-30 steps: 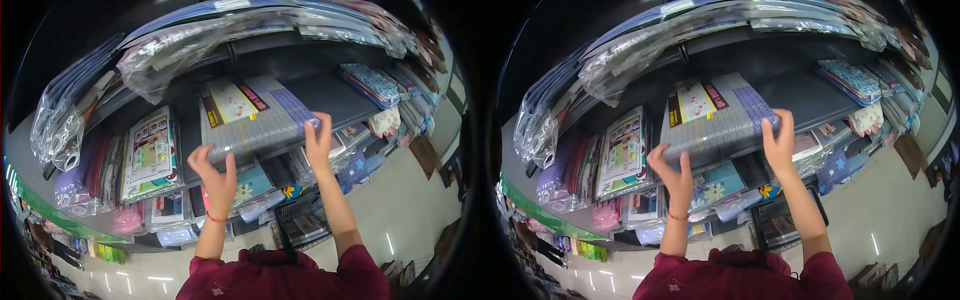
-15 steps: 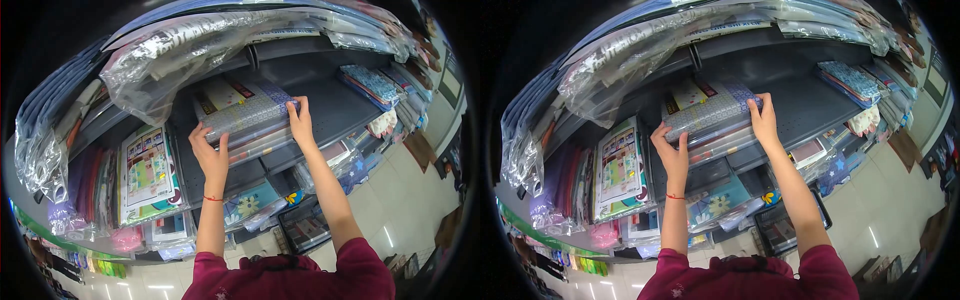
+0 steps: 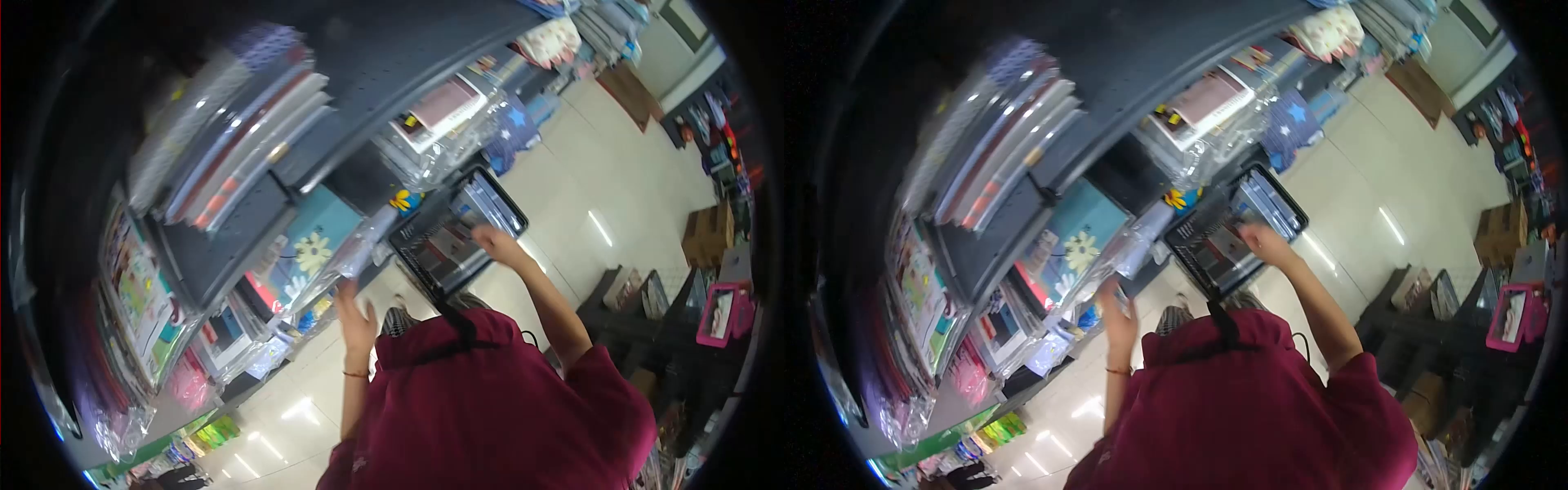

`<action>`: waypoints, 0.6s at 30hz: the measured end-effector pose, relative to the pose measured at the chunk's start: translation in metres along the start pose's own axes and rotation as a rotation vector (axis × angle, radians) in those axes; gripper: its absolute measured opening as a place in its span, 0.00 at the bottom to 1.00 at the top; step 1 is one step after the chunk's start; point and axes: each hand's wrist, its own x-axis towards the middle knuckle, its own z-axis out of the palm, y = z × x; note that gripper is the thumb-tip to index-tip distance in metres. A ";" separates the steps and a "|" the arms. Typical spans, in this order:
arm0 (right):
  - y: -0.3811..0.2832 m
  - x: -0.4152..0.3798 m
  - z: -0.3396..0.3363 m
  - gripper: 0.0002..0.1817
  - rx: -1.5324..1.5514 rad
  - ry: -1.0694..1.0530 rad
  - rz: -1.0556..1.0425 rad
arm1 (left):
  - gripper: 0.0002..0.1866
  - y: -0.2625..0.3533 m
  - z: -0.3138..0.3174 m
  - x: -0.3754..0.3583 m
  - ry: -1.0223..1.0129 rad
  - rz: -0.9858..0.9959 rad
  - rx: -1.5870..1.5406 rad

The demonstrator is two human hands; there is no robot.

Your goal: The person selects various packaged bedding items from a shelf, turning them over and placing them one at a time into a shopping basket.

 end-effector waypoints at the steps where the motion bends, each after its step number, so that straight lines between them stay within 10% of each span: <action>1: 0.051 -0.048 0.012 0.09 -0.130 -0.190 -0.005 | 0.29 -0.002 0.029 -0.035 -0.180 -0.193 -0.034; 8: 0.117 -0.155 -0.002 0.11 0.154 -0.200 0.619 | 0.22 0.014 0.133 -0.096 -0.793 -0.565 -0.445; 14: 0.184 -0.078 0.070 0.22 0.314 -0.082 0.653 | 0.23 -0.052 0.301 -0.070 -0.528 -0.476 -0.202; 18: 0.250 -0.047 0.134 0.30 0.222 -0.082 0.707 | 0.29 -0.065 0.367 -0.053 -0.492 -0.805 -0.203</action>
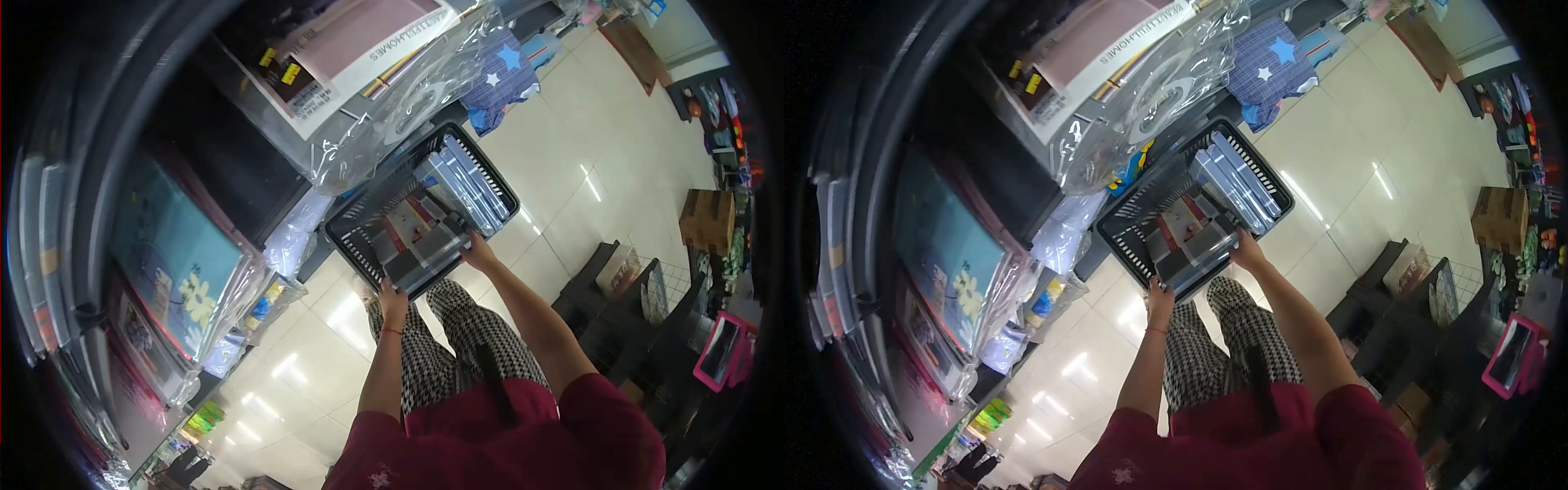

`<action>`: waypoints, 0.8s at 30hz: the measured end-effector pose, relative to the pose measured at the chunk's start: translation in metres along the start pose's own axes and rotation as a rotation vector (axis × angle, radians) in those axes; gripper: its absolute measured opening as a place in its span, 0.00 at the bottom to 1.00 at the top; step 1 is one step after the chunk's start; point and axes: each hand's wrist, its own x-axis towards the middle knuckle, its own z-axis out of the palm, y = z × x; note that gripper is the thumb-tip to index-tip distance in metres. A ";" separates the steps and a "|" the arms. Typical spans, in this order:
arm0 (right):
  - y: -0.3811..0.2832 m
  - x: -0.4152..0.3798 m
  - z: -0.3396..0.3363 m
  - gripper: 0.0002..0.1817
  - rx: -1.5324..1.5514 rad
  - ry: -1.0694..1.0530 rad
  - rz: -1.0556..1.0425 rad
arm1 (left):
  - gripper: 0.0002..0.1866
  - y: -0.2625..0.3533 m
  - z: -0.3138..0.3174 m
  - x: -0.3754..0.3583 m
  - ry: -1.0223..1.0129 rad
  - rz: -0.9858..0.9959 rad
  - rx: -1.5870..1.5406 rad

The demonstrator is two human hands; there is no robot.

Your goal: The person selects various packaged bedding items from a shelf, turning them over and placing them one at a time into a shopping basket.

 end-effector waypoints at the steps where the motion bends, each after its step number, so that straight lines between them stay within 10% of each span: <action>1: -0.018 0.006 -0.006 0.31 0.088 -0.082 0.102 | 0.30 -0.005 0.010 0.008 0.008 -0.023 -0.013; 5: -0.036 0.012 0.000 0.34 0.065 -0.072 0.217 | 0.34 -0.005 0.026 0.009 0.111 -0.037 -0.041; 9: -0.043 -0.020 -0.004 0.26 0.080 0.147 -0.188 | 0.32 0.006 -0.009 -0.007 0.242 0.105 -0.098; 19: -0.279 -0.241 -0.148 0.14 0.480 0.748 -0.562 | 0.22 0.252 -0.211 -0.211 0.523 0.648 0.020; 24: -0.356 -0.353 -0.186 0.06 0.596 1.263 -1.105 | 0.23 0.314 -0.279 -0.312 0.623 1.079 -0.153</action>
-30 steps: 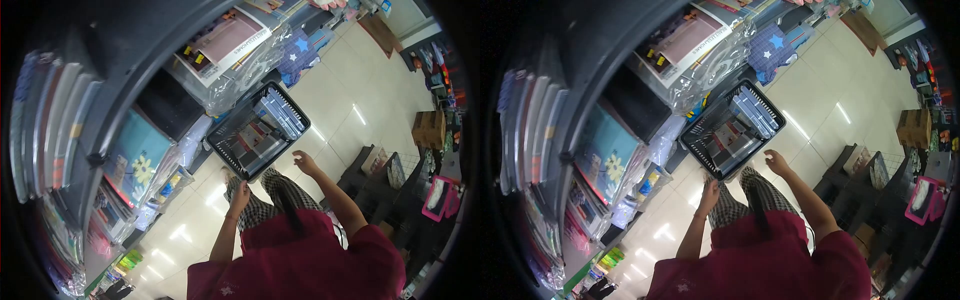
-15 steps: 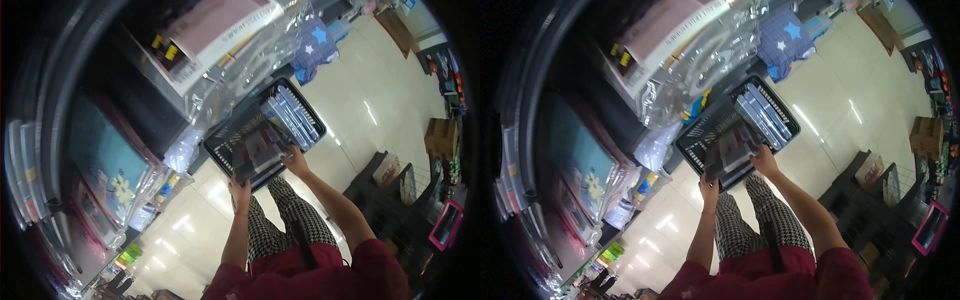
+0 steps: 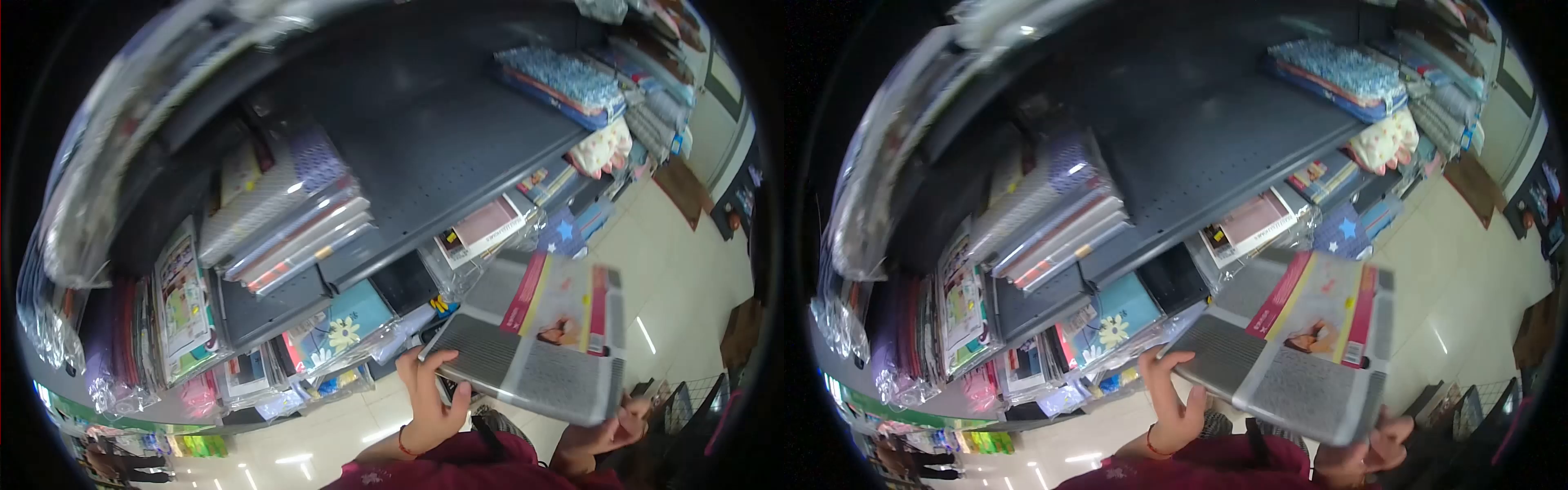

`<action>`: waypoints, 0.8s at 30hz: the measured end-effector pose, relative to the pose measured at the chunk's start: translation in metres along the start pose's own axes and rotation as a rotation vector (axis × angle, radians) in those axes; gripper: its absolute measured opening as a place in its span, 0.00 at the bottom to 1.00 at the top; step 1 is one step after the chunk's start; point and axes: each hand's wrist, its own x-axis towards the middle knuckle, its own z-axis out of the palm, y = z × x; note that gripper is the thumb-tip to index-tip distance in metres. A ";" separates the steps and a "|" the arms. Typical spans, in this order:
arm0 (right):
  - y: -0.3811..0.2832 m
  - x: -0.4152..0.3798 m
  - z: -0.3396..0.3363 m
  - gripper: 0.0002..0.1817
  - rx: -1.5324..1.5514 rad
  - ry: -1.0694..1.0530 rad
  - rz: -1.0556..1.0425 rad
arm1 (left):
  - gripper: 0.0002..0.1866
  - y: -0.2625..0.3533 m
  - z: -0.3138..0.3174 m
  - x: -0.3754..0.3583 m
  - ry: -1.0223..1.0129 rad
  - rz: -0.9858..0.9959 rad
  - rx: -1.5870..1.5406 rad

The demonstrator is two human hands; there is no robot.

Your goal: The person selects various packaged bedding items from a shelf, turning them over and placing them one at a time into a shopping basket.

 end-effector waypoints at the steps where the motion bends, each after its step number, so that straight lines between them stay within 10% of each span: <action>1: -0.011 0.002 0.005 0.05 0.087 0.028 -0.032 | 0.24 0.008 -0.013 0.005 0.076 0.084 -0.030; 8: -0.082 0.008 0.092 0.05 0.523 0.003 0.040 | 0.28 0.005 -0.118 0.027 0.527 0.586 0.004; 14: -0.058 0.020 0.261 0.08 0.373 -0.170 -0.037 | 0.26 -0.014 -0.188 0.076 0.502 0.208 0.452; 24: -0.019 0.012 0.402 0.09 0.216 -0.446 -0.004 | 0.23 -0.112 -0.219 0.164 0.564 0.298 0.737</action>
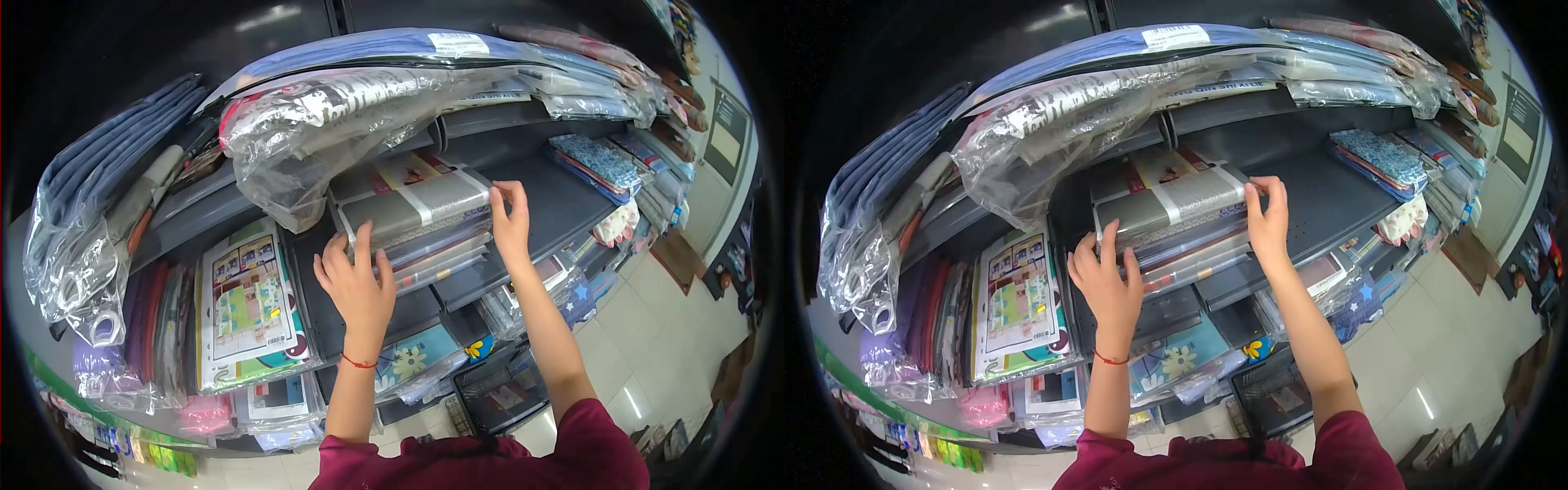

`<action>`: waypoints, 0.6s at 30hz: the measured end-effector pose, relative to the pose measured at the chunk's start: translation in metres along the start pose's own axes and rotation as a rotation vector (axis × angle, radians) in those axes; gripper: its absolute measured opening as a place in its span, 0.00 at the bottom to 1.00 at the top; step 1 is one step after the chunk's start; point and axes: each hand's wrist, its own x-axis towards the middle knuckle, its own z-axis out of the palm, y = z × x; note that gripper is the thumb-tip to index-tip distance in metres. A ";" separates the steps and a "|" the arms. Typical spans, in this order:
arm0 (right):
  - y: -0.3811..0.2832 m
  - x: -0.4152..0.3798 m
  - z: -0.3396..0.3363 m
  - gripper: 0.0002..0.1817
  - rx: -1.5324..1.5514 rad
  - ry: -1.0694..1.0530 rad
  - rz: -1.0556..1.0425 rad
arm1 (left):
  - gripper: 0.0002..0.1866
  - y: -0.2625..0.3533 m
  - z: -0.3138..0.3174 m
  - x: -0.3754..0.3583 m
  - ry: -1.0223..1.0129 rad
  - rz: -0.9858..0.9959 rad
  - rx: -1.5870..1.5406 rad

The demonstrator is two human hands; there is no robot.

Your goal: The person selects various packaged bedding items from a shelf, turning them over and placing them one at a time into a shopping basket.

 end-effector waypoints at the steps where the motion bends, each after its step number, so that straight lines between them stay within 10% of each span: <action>1: 0.004 0.003 0.004 0.09 0.008 -0.004 0.020 | 0.24 -0.004 0.004 0.001 -0.016 -0.011 -0.009; 12: 0.041 -0.082 -0.079 0.11 -0.087 -0.027 0.054 | 0.34 0.012 -0.007 -0.052 -0.004 -0.059 -0.120; 15: 0.097 -0.186 -0.183 0.10 -0.365 -0.361 0.193 | 0.30 0.012 -0.015 -0.144 -0.112 -0.002 -0.347; 18: 0.151 -0.340 -0.332 0.13 -0.496 -0.988 0.695 | 0.27 0.032 -0.008 -0.256 -0.764 -0.222 -0.471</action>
